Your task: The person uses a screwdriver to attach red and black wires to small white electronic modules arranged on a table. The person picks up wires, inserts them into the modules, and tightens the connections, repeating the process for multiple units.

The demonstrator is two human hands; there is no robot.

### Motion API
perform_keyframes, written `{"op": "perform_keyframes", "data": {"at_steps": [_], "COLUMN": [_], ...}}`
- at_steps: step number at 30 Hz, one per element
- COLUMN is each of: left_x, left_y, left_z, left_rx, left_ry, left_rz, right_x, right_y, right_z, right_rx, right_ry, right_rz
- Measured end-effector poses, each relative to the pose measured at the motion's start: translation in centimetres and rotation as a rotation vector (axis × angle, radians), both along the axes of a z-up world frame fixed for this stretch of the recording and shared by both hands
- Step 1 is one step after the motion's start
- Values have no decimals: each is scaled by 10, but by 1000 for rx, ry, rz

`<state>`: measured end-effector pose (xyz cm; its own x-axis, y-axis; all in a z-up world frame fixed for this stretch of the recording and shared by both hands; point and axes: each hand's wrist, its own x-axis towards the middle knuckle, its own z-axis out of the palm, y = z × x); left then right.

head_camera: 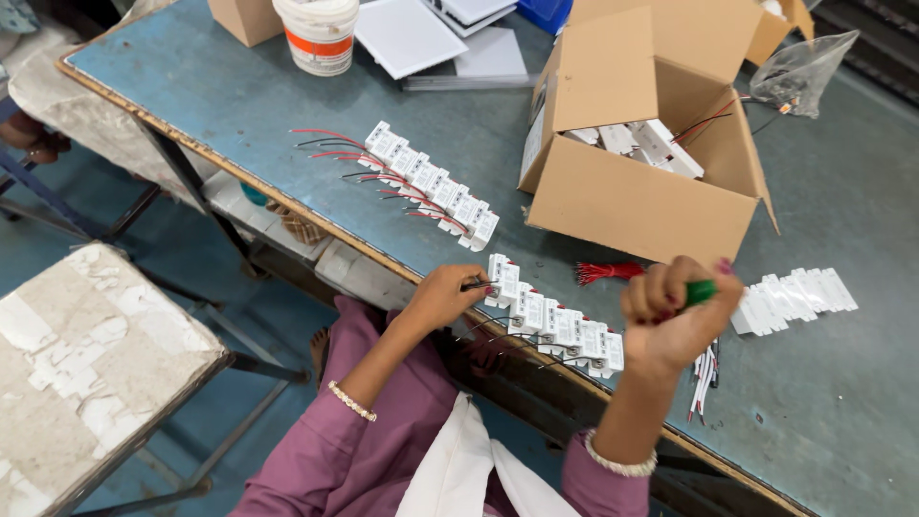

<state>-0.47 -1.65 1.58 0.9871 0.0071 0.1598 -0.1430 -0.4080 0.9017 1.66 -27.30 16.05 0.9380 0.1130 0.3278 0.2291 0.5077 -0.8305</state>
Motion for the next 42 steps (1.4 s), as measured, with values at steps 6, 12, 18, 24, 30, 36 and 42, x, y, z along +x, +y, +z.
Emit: {"op": "perform_keyframes", "data": {"at_steps": [6,12,18,24,30,36,42], "left_x": [0,3,13,-8,-66,-78,-39], "left_y": [-4,-3,8,46,82,15,-172], "left_z": [5,-1,-27,-31,32,73,55], "left_rx": [69,74,-299,-521,-425,-654,-805], "left_ry": [10,47,201,296,388,160,202], "left_rz": [42,22,-93,-48,303,301,-153], "right_x": [-15,-35,-38,-37,-37,-74,-84], "right_y": [38,91,91,89,71,17,-28], "right_z": [-58,-96,-92,-93,-85,-60,-73], "right_rx": [-955,-1461,-1453,-1429,-1114,-659,-775], "right_ry": [-153,56,58,106,80,105,342], "right_rz": [-11,-113,-146,-139,52,222,-103]}}
